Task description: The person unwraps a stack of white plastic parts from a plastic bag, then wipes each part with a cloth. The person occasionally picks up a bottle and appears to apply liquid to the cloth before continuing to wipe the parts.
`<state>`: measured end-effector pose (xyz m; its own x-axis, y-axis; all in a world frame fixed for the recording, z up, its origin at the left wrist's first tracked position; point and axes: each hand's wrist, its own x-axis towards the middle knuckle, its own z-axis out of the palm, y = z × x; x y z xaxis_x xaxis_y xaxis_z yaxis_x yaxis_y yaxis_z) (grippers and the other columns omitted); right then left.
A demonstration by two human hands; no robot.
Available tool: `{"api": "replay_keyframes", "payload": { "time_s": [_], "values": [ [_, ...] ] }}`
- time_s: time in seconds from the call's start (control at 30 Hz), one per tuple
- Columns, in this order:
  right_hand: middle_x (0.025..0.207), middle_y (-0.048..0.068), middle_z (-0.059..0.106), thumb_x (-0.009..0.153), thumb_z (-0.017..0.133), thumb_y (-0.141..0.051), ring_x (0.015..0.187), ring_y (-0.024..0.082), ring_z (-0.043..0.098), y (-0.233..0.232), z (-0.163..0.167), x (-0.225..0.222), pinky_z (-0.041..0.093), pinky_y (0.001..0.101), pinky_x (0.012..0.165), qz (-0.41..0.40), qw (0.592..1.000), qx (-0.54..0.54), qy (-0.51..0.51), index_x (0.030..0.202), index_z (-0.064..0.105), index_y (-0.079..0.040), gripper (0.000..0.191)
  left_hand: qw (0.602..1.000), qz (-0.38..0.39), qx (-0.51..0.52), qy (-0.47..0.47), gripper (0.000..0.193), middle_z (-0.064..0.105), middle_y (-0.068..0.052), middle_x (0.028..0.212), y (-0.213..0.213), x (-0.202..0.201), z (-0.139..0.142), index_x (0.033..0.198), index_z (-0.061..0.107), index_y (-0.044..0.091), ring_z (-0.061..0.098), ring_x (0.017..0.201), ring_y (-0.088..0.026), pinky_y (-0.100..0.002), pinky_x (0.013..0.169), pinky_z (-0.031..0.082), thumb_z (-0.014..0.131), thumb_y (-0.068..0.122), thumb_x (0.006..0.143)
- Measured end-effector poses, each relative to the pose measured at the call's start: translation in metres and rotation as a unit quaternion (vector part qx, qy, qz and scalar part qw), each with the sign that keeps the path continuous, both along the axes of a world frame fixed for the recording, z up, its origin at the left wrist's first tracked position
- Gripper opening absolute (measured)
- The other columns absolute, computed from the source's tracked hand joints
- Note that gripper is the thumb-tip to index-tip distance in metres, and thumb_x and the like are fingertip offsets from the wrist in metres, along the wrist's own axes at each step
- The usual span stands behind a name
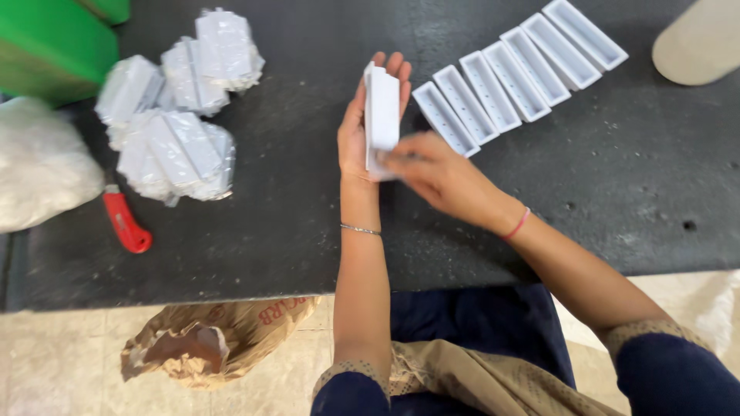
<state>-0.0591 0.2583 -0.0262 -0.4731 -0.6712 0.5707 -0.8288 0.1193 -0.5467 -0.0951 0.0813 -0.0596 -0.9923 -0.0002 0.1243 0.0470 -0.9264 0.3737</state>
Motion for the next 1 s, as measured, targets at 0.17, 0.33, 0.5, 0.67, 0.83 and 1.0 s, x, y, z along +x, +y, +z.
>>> {"api": "replay_keyframes", "payload": {
  "time_s": [0.17,0.33,0.5,0.67,0.83,1.0],
  "values": [
    [0.118,0.005,0.064,0.088,0.070,0.002,0.109,0.024,0.062,0.000,0.011,0.004,0.053,0.0362,0.093,0.168,0.978,0.060,-0.113,0.126,0.071,-0.012,0.041,0.996,-0.009,0.084,0.034,0.048,0.042,-0.023,0.159,-0.020,0.004,0.005,0.157,0.036,-0.003,0.042,0.149,-0.035,-0.043,0.125,0.041,0.042,0.016,0.114],
    [0.117,0.004,0.065,0.091,0.067,0.001,0.102,0.020,0.066,0.008,0.016,-0.001,0.056,0.0317,0.084,0.160,0.968,0.055,-0.184,0.123,0.074,-0.011,0.035,0.993,-0.030,0.097,0.053,0.047,0.042,-0.025,0.159,-0.020,0.005,0.001,0.158,0.036,-0.002,0.042,0.149,-0.036,-0.043,0.126,0.041,0.042,0.016,0.114],
    [0.117,0.005,0.065,0.092,0.065,0.000,0.095,0.016,0.068,0.012,0.014,-0.005,0.058,0.0301,0.077,0.145,0.964,0.049,-0.216,0.123,0.074,-0.011,0.035,0.996,-0.032,0.070,0.051,0.048,0.042,-0.025,0.158,-0.019,0.005,0.003,0.158,0.036,0.001,0.044,0.147,-0.036,-0.043,0.123,0.044,0.042,0.020,0.114],
    [0.124,0.009,0.065,0.100,0.066,-0.003,0.108,0.018,0.067,0.013,0.008,-0.010,0.060,0.0313,0.087,0.047,0.984,-0.074,-0.154,0.128,0.070,-0.005,0.028,0.998,-0.006,-0.035,0.053,0.053,0.043,-0.025,0.158,-0.016,0.009,0.006,0.159,0.034,0.001,0.046,0.146,-0.035,-0.044,0.121,0.046,0.043,0.025,0.114],
    [0.120,0.009,0.065,0.101,0.068,-0.002,0.092,0.016,0.064,0.018,0.005,-0.016,0.053,0.0303,0.076,-0.180,0.968,-0.107,-0.140,0.127,0.071,-0.003,0.026,0.994,-0.021,-0.083,0.068,0.058,0.044,-0.025,0.158,-0.003,0.008,0.005,0.161,0.033,0.002,0.049,0.144,-0.034,-0.041,0.117,0.048,0.048,0.029,0.111],
    [0.120,0.011,0.063,0.098,0.069,0.000,0.095,0.018,0.066,0.011,0.002,-0.007,0.056,0.0305,0.077,-0.178,0.980,-0.083,-0.044,0.132,0.070,-0.005,0.034,0.994,-0.024,-0.086,0.059,0.061,0.046,-0.027,0.156,0.010,0.008,0.004,0.161,0.033,0.000,0.049,0.145,-0.035,-0.042,0.124,0.044,0.049,0.029,0.110]
  ]
}}
